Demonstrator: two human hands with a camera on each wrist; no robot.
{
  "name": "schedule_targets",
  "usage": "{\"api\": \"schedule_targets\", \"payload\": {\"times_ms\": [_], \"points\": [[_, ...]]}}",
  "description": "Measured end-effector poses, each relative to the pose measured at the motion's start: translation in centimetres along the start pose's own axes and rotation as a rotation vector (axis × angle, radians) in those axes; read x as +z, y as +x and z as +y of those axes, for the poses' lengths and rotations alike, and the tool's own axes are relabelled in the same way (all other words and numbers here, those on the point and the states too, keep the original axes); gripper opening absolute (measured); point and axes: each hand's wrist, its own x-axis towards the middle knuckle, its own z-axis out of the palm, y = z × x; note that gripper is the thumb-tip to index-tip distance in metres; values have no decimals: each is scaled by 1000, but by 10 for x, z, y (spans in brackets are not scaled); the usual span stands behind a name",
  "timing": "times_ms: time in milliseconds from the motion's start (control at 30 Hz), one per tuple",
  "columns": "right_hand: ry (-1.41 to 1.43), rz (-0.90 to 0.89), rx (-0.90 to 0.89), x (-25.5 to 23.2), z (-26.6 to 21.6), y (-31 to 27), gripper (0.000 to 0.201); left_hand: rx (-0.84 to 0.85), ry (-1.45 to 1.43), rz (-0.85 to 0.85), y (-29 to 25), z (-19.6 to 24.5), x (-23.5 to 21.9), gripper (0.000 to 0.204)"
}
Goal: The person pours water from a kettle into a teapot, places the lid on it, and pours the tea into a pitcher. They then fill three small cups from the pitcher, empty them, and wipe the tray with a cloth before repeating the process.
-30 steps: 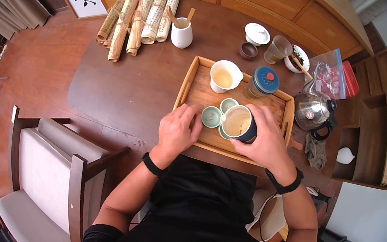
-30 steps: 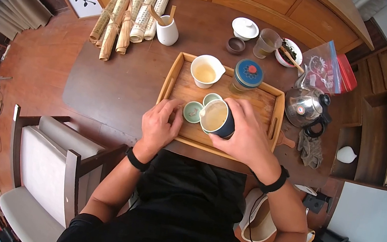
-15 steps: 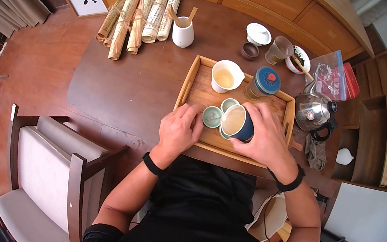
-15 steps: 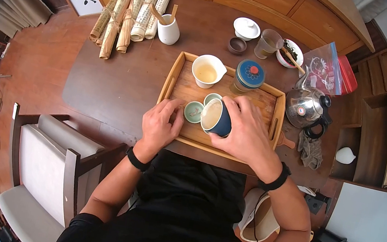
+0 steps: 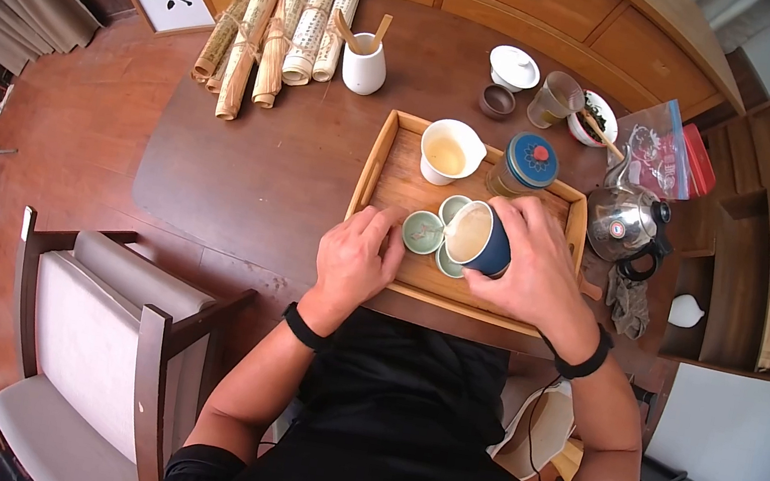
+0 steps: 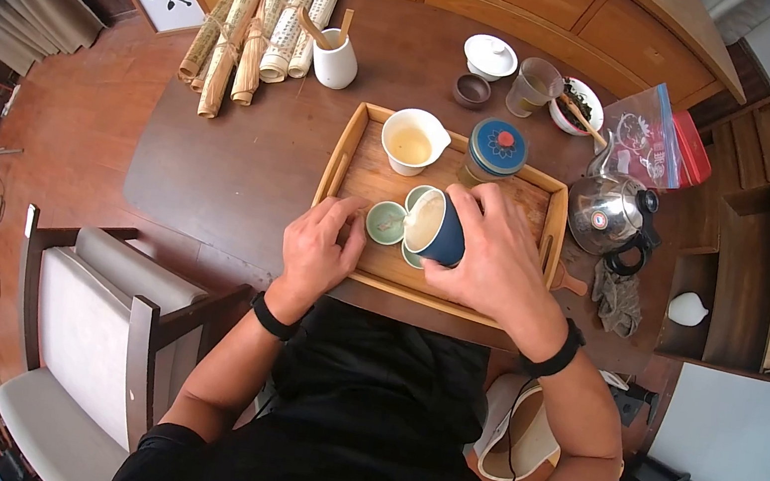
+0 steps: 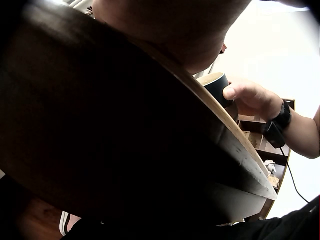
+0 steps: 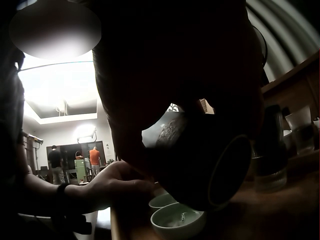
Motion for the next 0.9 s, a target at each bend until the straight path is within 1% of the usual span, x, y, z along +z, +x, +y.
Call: {"api": "schedule_targets", "payload": {"times_ms": [133,200,233,300,333,400,433,500,533,600,733,800,833,900], "points": [[32,27,15,-1,2,-2,82,0,2,-7,1,1,-1,23],[154,57,42,-4,5,-5,86,-8,7,-10,2,2,-1,23],[158,63,43,-3,8,-9,86,-2,11,-13,2,2,-1,23],[277,175,109,3,18,-21,86,0,-23,-16,3,2,-2,27],[280,183,111,6,23,-27,86,8,-19,-19,2,1,-2,27],[437,235,275,15,35,-40,85,-48,-5,-124,4,2,-7,41],[440,245,280,21,41,-47,85,-38,-3,-130,6,4,-10,41],[507,333,348,35,52,-58,86,-110,29,-290,11,13,-18,60],[514,340,352,42,56,-61,86,-103,36,-296,14,18,-20,60],[602,383,410,53,63,-65,86,-189,-15,-476,20,26,-22,75],[690,388,428,62,67,-70,88,-211,28,-522,27,34,-14,79],[597,372,449,62,62,-77,88,-286,0,-532,28,35,-12,76],[606,376,449,68,62,-83,88,-283,9,-535,30,35,-11,76],[575,365,505,81,62,-97,87,-326,-19,-556,31,36,-11,70]]}}
